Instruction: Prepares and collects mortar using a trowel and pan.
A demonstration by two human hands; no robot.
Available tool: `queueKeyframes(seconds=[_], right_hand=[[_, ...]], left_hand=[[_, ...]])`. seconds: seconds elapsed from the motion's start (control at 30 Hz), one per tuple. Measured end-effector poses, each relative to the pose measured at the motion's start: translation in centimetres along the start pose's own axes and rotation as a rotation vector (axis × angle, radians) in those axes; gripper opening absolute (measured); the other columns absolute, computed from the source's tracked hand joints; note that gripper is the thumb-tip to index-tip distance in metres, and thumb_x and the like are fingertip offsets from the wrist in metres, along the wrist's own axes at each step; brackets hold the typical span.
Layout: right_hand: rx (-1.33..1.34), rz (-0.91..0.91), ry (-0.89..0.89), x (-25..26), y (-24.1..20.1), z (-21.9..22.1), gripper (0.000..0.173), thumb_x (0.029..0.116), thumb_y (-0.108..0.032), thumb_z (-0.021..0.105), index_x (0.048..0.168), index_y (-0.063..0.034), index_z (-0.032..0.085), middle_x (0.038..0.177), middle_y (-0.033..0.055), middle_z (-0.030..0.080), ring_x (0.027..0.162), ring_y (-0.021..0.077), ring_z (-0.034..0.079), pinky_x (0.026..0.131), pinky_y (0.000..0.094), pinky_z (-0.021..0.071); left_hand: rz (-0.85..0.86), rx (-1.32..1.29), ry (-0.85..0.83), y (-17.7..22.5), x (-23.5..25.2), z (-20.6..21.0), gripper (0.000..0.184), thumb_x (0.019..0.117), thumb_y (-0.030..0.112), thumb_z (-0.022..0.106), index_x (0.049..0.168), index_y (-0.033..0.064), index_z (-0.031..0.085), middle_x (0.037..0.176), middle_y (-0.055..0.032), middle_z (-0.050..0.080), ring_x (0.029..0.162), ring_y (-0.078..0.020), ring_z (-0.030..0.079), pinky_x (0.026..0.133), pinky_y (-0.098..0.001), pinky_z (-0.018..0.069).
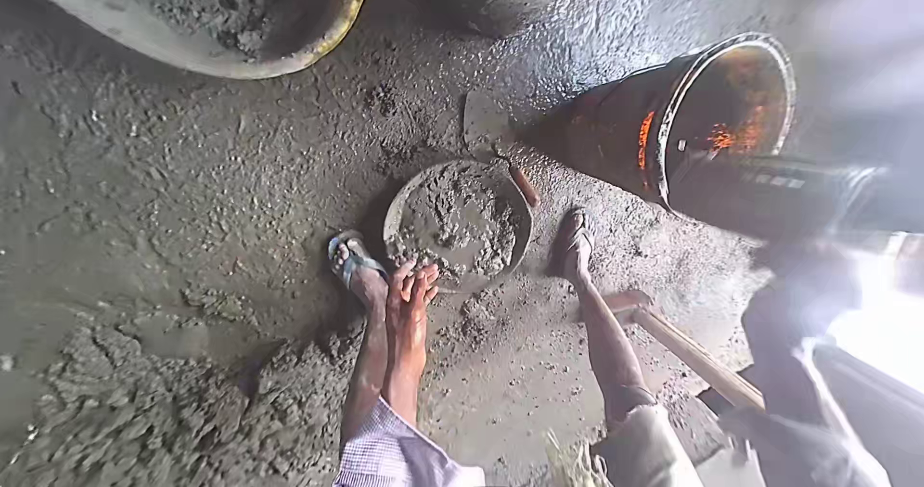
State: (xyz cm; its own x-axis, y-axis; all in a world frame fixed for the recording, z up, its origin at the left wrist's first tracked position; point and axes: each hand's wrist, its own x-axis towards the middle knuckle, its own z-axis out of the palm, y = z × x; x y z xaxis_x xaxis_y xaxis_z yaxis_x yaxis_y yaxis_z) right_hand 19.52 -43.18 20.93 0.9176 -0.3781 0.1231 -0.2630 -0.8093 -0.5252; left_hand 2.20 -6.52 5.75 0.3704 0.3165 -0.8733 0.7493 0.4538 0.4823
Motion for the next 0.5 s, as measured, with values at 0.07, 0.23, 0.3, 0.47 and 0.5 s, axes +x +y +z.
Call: queueKeyframes(seconds=[0.07, 0.23, 0.3, 0.47, 0.5], right_hand=[[0.085, 0.153, 0.018, 4.7, 2.5, 2.4, 0.037, 0.0988, -0.010, 0.054, 0.125, 0.0166, 0.052, 0.104, 0.0171, 0.064, 0.082, 0.0162, 0.068, 0.076, 0.0319, 0.0604], [-0.189, 0.485, -0.368, 13.6, 5.6, 10.5, 0.036, 0.1097, -0.020, 0.046, 0.134, 0.0043, 0.056, 0.129, 0.0205, 0.063, 0.102, 0.0235, 0.067, 0.096, 0.0380, 0.0520], [-0.170, 0.606, -0.493, 16.1, 8.5, 13.7, 0.039, 0.1111, -0.023, 0.042, 0.139, 0.0007, 0.054, 0.133, 0.0205, 0.062, 0.106, 0.0248, 0.068, 0.097, 0.0411, 0.0529], [-0.026, 0.454, -0.268, 16.7, 16.8, 18.2, 0.041, 0.0963, -0.018, 0.063, 0.135, -0.0049, 0.058, 0.129, 0.0214, 0.061, 0.102, 0.0292, 0.069, 0.085, 0.0453, 0.0613], [-0.089, 0.324, -0.308, 16.7, 16.3, 18.0, 0.046, 0.0948, -0.018, 0.064, 0.138, -0.0039, 0.056, 0.138, 0.0245, 0.054, 0.113, 0.0334, 0.064, 0.092, 0.0480, 0.0581]], left_hand=[[-0.005, 0.025, -0.004, -0.6, 0.0, 0.6, 0.038, 0.1080, 0.014, 0.046, 0.143, -0.0006, 0.045, 0.122, -0.0153, 0.069, 0.108, -0.0208, 0.070, 0.089, -0.0341, 0.0590], [-0.018, 0.101, -0.028, -1.5, -0.6, 1.9, 0.038, 0.1079, 0.013, 0.045, 0.142, -0.0024, 0.047, 0.121, -0.0163, 0.069, 0.108, -0.0200, 0.070, 0.089, -0.0331, 0.0589], [-0.002, 0.134, -0.021, -1.8, -0.4, 2.4, 0.036, 0.1076, 0.013, 0.045, 0.141, -0.0021, 0.049, 0.121, -0.0156, 0.069, 0.108, -0.0211, 0.070, 0.088, -0.0341, 0.0593], [0.094, 0.146, -0.223, -2.5, -1.3, 4.8, 0.039, 0.1061, 0.020, 0.040, 0.137, -0.0003, 0.055, 0.130, -0.0147, 0.067, 0.119, -0.0275, 0.067, 0.096, -0.0414, 0.0583], [0.120, 0.090, -0.317, -1.6, -1.7, 6.2, 0.039, 0.1064, 0.024, 0.040, 0.132, 0.0001, 0.058, 0.131, -0.0162, 0.067, 0.121, -0.0301, 0.066, 0.099, -0.0440, 0.0573]])
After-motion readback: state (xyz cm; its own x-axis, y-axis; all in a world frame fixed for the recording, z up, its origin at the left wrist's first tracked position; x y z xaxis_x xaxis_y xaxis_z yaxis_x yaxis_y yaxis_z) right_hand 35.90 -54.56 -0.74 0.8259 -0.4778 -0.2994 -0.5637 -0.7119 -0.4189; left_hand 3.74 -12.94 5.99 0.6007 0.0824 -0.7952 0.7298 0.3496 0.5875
